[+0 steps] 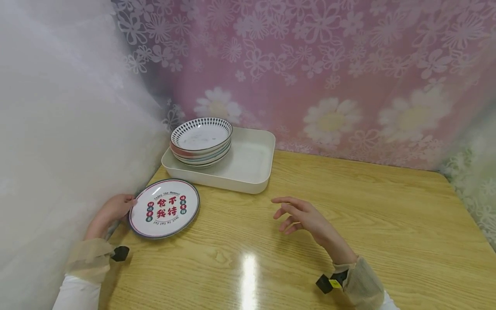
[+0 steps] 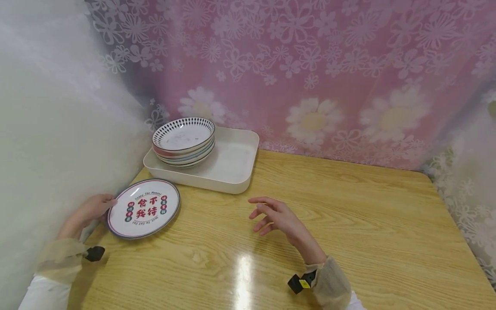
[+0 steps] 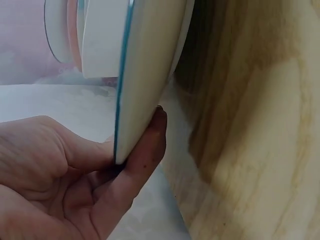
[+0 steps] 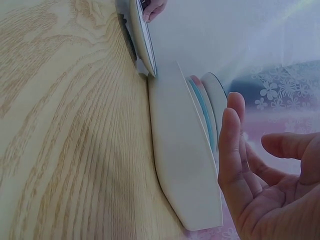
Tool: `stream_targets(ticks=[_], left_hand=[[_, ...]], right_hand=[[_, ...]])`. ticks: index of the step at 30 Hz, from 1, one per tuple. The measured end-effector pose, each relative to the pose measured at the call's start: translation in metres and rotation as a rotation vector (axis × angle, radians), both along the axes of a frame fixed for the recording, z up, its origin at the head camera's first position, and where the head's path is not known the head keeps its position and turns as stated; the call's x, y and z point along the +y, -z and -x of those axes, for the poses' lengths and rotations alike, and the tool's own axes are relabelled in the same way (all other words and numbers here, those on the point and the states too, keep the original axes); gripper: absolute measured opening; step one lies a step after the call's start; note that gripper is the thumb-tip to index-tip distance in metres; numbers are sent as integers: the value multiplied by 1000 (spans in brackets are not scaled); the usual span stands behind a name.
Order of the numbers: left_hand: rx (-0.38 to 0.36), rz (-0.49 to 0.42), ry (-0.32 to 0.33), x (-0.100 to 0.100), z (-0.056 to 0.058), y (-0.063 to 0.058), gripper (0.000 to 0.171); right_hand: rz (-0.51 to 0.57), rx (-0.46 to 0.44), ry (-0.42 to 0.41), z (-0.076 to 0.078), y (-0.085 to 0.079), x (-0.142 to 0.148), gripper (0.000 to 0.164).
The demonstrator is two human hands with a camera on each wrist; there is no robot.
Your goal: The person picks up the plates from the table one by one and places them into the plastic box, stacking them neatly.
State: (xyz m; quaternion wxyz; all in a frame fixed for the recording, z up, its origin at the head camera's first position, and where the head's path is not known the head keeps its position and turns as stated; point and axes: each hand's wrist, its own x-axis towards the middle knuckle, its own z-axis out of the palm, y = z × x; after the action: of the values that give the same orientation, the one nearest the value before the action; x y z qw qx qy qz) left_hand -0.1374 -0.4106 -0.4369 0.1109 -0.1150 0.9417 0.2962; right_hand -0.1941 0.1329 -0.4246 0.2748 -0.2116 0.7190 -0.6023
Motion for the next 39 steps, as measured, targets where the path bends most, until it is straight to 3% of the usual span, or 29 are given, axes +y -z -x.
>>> stream_targets(ticks=[9,13,20,27,32,39], left_hand=[[78,-119,20,11,-4,-11,38],[72,-173,26,24,-3,-20,47],[123,-284,87,51,0,-36,36],[168,-383,122,71,11,-62,38],[197,-397,134,78,24,-79,40],[224,-425,68,83,46,-98,45]], right_hand=[[-1,-3,5,0,-1,0,49],[6,-6,0,0,-1,-1,49],[12,-3,-7,0,1,-5,47],[10,-18,7,-2,0,-5,49],[13,-13,2,-1,0,-4,48],[12,-3,-14,-1,-2,-3,49]])
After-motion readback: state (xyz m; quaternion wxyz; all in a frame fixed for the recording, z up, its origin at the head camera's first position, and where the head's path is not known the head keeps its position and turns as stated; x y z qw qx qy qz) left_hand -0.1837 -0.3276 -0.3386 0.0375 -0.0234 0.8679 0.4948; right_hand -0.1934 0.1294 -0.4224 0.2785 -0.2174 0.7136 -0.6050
